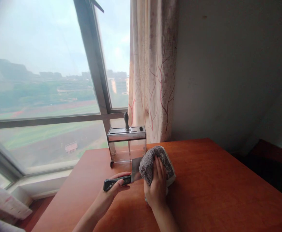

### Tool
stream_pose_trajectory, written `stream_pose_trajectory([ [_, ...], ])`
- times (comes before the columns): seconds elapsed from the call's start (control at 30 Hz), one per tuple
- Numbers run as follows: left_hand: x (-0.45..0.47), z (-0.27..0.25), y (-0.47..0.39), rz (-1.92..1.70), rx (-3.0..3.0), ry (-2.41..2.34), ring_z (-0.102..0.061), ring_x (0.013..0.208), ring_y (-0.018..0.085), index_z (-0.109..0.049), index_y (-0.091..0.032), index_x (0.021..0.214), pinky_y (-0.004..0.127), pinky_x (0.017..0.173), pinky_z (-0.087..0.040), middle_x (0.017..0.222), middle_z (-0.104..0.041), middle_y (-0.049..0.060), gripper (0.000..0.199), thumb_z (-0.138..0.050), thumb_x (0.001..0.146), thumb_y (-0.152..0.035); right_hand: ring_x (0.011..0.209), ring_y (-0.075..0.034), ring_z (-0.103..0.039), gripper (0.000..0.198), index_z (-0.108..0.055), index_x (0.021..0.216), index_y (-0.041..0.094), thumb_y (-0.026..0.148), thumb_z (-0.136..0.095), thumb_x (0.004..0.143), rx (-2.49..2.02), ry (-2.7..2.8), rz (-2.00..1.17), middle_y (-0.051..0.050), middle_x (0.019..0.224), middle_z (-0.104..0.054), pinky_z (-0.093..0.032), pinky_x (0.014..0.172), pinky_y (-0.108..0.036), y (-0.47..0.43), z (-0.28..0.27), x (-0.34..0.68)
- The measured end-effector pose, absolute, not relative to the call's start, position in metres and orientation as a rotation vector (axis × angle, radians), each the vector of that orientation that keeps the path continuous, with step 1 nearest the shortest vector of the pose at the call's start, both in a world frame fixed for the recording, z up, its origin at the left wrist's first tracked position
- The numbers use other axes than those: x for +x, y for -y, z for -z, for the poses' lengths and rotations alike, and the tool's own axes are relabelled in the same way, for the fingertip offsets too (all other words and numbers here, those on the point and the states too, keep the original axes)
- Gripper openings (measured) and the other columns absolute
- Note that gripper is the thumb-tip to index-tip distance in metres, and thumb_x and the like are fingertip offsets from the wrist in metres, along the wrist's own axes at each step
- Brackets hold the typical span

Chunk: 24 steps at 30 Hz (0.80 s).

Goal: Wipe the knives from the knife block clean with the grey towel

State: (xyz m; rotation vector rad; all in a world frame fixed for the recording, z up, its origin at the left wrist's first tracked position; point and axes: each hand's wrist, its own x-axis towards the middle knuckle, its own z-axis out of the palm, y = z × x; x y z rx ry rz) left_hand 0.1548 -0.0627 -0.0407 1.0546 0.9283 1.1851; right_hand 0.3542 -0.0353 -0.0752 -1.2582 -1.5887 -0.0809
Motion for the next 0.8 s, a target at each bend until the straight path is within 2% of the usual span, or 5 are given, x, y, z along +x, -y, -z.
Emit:
stream_pose_trajectory([
  [0.13,0.157,0.042,0.063,-1.194,1.030,-0.897,-0.061,0.102,0.029,-0.067,-0.018,0.115,0.039,0.086,-0.050,0.107,-0.070,0.011,0.040,-0.067,0.079,-0.035,0.137,-0.035,-0.028,0.066,-0.029,0.143,0.012,0.025,-0.048,0.081,-1.124,1.782,0.044,-0.016,0.148,-0.034,-0.028,0.108,-0.058,0.055,0.063,0.333],
  [0.37,0.160,0.031,0.064,-1.197,1.075,-0.859,-0.059,0.103,0.029,-0.069,-0.017,0.110,0.036,0.087,-0.047,0.105,-0.071,0.009,0.040,-0.069,0.076,-0.038,0.137,-0.033,-0.028,0.072,-0.033,0.141,0.014,0.028,-0.054,0.074,-0.916,2.083,0.040,-0.012,0.147,-0.038,-0.026,0.109,-0.055,0.067,0.050,0.325],
  [0.5,0.160,0.031,0.063,-1.169,1.144,-0.901,-0.059,0.103,0.030,-0.071,-0.016,0.105,0.036,0.087,-0.047,0.103,-0.072,0.009,0.038,-0.072,0.073,-0.037,0.136,-0.033,-0.030,0.072,-0.035,0.140,0.014,0.026,-0.055,0.072,-0.958,2.049,0.048,-0.012,0.145,-0.040,-0.026,0.108,-0.054,0.059,0.049,0.334],
  [0.6,0.161,0.036,0.063,-1.168,1.105,-0.944,-0.063,0.096,0.030,-0.072,-0.015,0.102,0.037,0.082,-0.050,0.096,-0.073,0.010,0.041,-0.076,0.068,-0.039,0.135,-0.034,-0.032,0.072,-0.035,0.140,0.014,0.027,-0.055,0.072,-0.993,1.993,0.067,-0.013,0.144,-0.041,-0.028,0.107,-0.054,0.054,0.051,0.338],
  [0.8,0.158,0.037,0.064,-1.269,1.037,-0.973,-0.065,0.087,0.029,-0.073,-0.016,0.100,0.039,0.076,-0.053,0.101,-0.072,0.013,0.037,-0.072,0.072,-0.040,0.132,-0.033,-0.036,0.067,-0.033,0.141,0.015,0.025,-0.053,0.078,-1.175,1.751,0.130,-0.014,0.141,-0.044,-0.033,0.105,-0.056,0.037,0.064,0.356],
])
